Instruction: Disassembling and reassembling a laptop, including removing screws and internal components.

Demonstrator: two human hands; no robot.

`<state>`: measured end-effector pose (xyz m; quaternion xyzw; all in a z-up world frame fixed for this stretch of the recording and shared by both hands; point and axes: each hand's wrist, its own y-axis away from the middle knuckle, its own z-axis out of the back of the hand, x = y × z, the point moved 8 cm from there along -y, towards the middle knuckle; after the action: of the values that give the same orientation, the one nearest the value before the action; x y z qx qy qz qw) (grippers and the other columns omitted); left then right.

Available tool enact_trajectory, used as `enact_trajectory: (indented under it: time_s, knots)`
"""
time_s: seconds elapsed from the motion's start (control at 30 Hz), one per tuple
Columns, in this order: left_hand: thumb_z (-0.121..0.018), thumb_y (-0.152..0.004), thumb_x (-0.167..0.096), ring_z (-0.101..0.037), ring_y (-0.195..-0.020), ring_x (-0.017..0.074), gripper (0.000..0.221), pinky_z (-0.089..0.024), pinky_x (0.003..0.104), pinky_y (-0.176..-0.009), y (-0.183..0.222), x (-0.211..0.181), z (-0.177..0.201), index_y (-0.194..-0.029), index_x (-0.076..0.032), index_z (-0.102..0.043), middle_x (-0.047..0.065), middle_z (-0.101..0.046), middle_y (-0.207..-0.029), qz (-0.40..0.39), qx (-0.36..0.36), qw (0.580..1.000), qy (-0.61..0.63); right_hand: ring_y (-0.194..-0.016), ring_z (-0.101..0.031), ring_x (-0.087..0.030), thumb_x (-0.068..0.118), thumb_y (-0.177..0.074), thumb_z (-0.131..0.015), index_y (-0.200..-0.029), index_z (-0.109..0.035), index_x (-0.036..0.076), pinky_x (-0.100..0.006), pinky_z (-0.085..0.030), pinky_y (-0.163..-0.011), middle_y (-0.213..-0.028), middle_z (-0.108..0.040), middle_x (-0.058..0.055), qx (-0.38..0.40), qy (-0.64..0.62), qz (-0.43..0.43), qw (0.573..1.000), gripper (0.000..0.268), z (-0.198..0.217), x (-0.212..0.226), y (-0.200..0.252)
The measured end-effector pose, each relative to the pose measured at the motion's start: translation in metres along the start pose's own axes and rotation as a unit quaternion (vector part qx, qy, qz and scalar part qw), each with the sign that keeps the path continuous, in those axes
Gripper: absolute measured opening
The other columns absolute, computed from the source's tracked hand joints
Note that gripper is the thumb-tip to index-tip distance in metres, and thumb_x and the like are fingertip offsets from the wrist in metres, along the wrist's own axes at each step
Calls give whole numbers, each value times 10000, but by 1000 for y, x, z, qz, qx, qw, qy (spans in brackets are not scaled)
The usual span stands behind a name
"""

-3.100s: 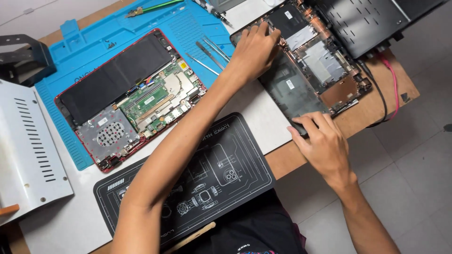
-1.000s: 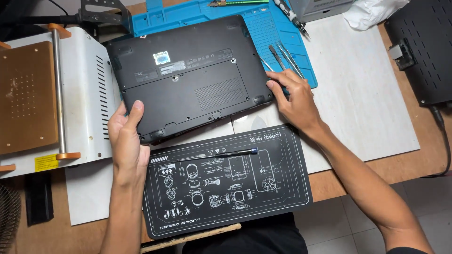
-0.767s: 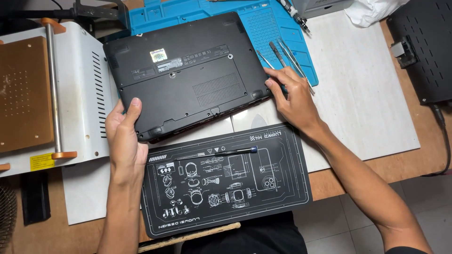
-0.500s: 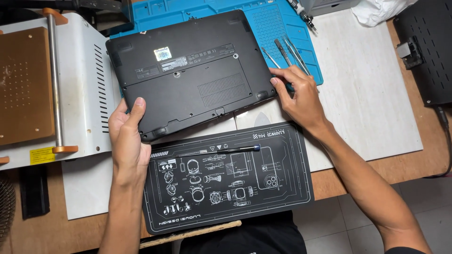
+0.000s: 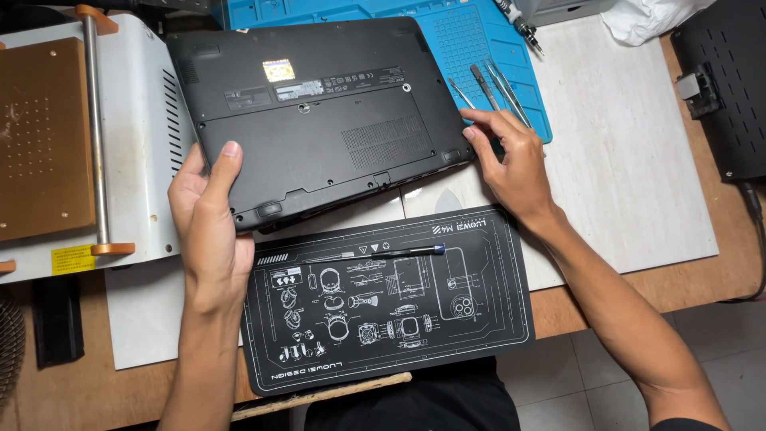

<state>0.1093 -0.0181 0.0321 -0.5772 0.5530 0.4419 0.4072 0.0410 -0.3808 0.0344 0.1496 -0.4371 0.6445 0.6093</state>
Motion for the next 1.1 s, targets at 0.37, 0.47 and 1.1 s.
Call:
enact_trajectory:
  time_s: [0.37,0.47,1.1]
  knots:
    - [-700,-989,-144,-727,-887,199,270,-658,449,-813,6,5,-6,-1209,0,-639,159,-703,-994,21,-20,1000,8,-881,-715,-235,51,-1043,-724,-1262,-768,92,-375,-511,-875,-951,-717,-99,-8,-23,-7,1000,227,3,-10,3]
    - [-698,-989,-158,-736,-888,200,274,-659,446,-820,8,11,0,-1211,-7,-643,150,-708,-996,24,-31,999,9,-902,-725,-250,45,-1031,-733,-1264,-767,90,-393,-520,-880,-963,-724,-106,-8,-32,-9,999,240,2,-8,3]
    - [-685,-994,-178,-747,-916,199,270,-659,444,-853,7,17,8,-1213,-24,-654,143,-724,-1023,12,-51,998,28,-956,-737,-252,7,-1025,-747,-1207,-795,78,-361,-555,-879,-1027,-744,-116,-4,-55,-5,998,201,5,-1,-2]
